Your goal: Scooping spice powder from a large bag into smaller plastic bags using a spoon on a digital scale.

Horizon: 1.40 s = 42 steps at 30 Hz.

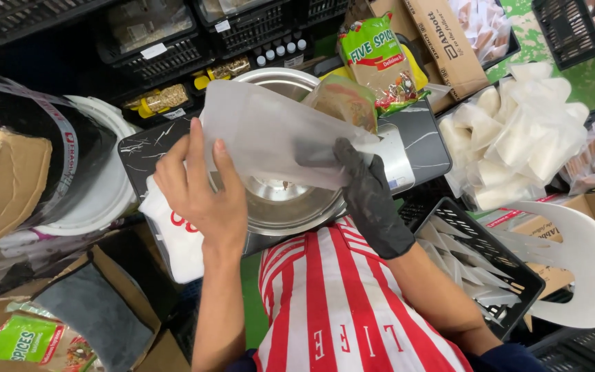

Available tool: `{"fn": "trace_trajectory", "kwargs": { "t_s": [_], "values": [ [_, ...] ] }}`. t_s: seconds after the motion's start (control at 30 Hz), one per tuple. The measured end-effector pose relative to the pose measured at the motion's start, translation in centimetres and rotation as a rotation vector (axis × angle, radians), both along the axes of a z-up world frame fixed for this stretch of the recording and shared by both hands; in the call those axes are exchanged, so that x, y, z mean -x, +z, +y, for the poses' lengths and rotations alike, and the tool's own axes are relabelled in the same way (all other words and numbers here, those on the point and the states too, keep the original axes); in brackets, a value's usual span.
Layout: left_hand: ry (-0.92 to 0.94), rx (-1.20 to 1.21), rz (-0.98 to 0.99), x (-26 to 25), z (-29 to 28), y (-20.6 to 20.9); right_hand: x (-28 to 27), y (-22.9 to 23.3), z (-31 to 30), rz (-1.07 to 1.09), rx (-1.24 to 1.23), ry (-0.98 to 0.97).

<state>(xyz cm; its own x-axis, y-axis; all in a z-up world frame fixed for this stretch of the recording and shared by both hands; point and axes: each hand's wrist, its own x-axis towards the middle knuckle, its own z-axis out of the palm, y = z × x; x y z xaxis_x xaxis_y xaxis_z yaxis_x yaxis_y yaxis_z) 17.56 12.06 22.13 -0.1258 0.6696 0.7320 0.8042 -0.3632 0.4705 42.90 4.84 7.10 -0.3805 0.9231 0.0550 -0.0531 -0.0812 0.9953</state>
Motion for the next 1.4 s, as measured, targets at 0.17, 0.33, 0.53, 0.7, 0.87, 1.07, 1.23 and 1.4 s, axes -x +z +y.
{"fn": "trace_trajectory", "kwargs": {
  "t_s": [0.17, 0.33, 0.53, 0.7, 0.87, 1.07, 1.23, 1.4],
  "values": [
    [0.072, -0.023, 0.088, -1.2, -0.2, -1.7, 0.7, -1.8, -1.8, -0.886, -0.253, -0.175],
    [0.01, 0.043, 0.0, -1.1, -0.3, -2.3, 5.2, 12.1, 1.9, -2.527, 0.169, 0.222],
    [0.028, 0.021, 0.038, -1.2, -0.4, -2.3, 4.9, 11.7, 1.5, -2.515, 0.11, 0.229],
    [0.041, 0.019, 0.049, -1.6, -0.8, -2.6, 4.5, 11.0, 1.1, -2.504, 0.066, 0.226],
    [0.053, 0.086, -0.115, -1.6, -0.9, -1.9, 3.8, 10.0, 0.8, -2.492, 0.011, 0.217],
    [0.073, 0.076, -0.138, -1.7, -0.6, -1.1, 1.9, 5.5, -0.2, -2.516, 0.009, 0.278],
    [0.083, 0.081, -0.102, -1.9, -1.0, -0.9, 5.6, 13.3, -0.5, -2.49, -0.045, 0.331],
    [0.062, 0.125, -0.195, -2.2, -1.4, 0.1, 7.7, 19.2, 1.0, -2.456, -0.114, 0.384]
  ]
}}
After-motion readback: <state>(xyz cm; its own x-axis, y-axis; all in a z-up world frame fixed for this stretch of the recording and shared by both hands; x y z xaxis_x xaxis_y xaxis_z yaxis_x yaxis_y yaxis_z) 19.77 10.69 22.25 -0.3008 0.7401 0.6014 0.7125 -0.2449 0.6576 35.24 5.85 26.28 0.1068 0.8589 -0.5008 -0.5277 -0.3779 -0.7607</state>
